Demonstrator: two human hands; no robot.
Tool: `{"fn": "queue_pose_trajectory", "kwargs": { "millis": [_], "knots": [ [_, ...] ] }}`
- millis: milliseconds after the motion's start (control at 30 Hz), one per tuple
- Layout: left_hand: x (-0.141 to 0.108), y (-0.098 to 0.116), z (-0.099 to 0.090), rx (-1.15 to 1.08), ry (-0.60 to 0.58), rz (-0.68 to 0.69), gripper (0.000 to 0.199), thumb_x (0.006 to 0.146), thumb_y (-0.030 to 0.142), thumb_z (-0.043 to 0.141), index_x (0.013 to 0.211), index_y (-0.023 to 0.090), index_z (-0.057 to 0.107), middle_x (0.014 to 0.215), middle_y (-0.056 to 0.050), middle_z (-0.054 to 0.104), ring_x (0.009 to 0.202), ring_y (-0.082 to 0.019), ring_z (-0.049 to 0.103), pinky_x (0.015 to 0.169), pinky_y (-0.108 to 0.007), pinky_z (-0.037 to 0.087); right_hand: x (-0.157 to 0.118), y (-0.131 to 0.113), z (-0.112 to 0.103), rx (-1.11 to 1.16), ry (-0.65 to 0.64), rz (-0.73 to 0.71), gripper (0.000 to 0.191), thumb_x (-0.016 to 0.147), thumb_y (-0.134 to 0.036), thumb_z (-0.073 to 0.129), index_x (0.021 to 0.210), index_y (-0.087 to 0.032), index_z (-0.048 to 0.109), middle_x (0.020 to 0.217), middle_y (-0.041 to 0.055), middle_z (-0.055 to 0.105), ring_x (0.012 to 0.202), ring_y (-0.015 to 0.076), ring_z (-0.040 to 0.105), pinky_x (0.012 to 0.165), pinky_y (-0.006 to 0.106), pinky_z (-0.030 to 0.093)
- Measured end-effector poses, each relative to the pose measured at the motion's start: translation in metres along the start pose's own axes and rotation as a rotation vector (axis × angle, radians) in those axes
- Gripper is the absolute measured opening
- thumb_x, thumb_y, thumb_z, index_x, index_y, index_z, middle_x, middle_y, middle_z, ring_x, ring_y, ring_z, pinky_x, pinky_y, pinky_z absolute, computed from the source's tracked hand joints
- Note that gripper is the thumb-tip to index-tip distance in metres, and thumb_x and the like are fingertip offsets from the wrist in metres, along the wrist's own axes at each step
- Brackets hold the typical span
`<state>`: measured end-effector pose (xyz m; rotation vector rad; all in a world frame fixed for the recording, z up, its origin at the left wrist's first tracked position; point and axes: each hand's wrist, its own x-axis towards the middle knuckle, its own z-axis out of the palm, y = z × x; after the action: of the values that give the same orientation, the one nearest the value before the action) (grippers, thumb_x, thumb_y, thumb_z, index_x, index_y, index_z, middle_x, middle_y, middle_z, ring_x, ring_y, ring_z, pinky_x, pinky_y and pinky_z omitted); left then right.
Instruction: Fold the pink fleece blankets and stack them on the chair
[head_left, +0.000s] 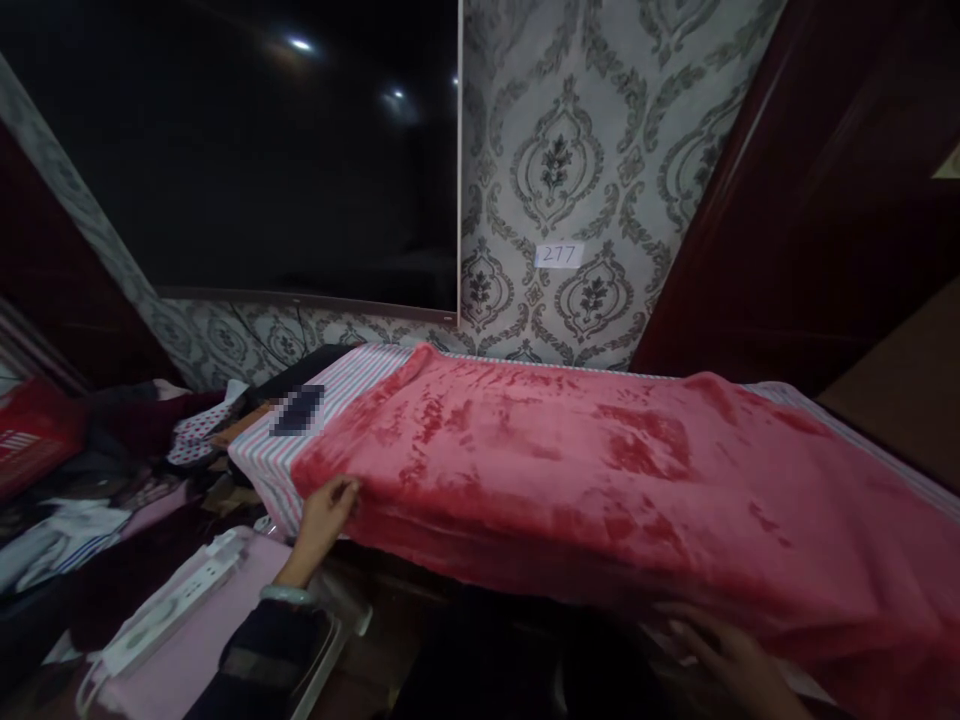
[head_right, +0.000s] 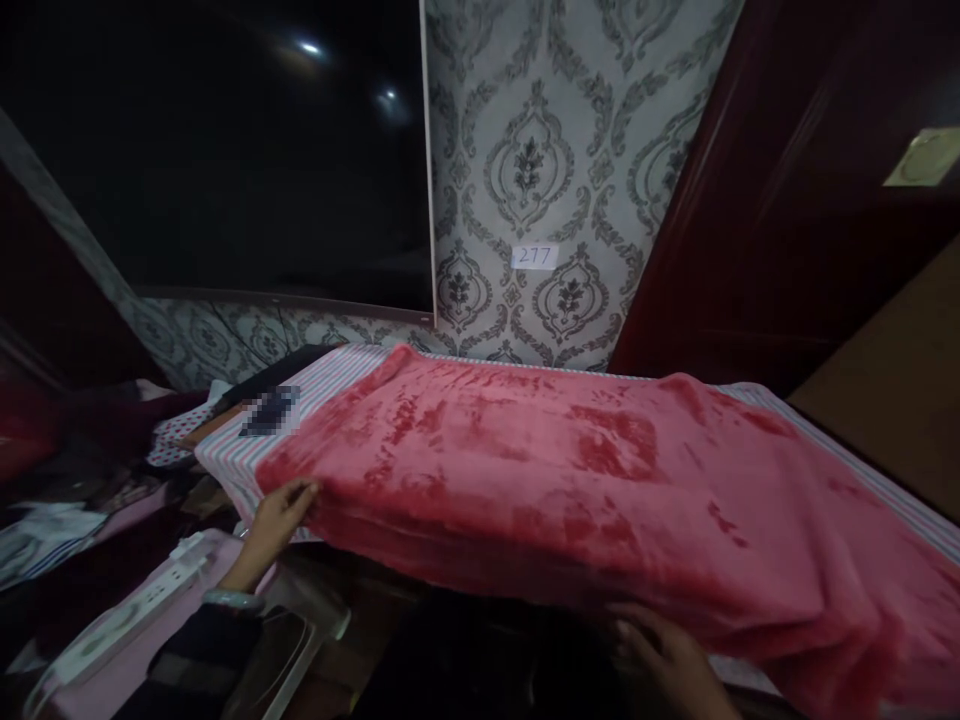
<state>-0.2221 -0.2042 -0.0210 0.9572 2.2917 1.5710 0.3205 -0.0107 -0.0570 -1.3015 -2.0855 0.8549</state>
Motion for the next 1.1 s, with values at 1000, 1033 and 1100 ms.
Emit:
{"fn": "queue_pose_trajectory", "kwargs": {
  "millis": [1000, 1033, 1100],
  "knots": [
    [0.356, 0.062, 0.127, 0.524, -0.227, -0.134, 0.029, 0.085, 0.042, 0.067, 0.085, 0.015, 0.076, 0.085, -0.01, 0.077, 0.083, -0.025, 0.072, 0.069, -0.029, 0.052, 0.271, -0.021, 0.055, -0.197, 0.185, -0.227, 0.05, 0.086, -0.062, 0.041, 0.093, -0.028, 0.077, 0.102, 0.0047, 0.079, 0.094, 0.0308, 0.075, 0.081, 0.047, 0.063],
    [0.354, 0.063, 0.133, 0.506, -0.255, -0.101, 0.026, 0.083, 0.04, 0.068, 0.087, 0.016, 0.077, 0.086, -0.009, 0.077, 0.082, -0.023, 0.072, 0.069, -0.028, 0.052, 0.271, -0.022, 0.053, -0.202, 0.169, -0.227, 0.05, 0.087, -0.063, 0.041, 0.094, -0.029, 0.077, 0.103, 0.0048, 0.079, 0.095, 0.031, 0.075, 0.081, 0.048, 0.063],
    [0.349, 0.064, 0.146, 0.484, -0.295, -0.031, 0.021, 0.08, 0.034, 0.07, 0.09, 0.017, 0.077, 0.088, -0.006, 0.077, 0.084, -0.021, 0.071, 0.071, -0.026, 0.052, 0.27, -0.023, 0.051, -0.21, 0.147, -0.227, 0.049, 0.088, -0.063, 0.041, 0.095, -0.03, 0.077, 0.104, 0.0045, 0.079, 0.095, 0.0312, 0.075, 0.081, 0.048, 0.063]
  ]
}}
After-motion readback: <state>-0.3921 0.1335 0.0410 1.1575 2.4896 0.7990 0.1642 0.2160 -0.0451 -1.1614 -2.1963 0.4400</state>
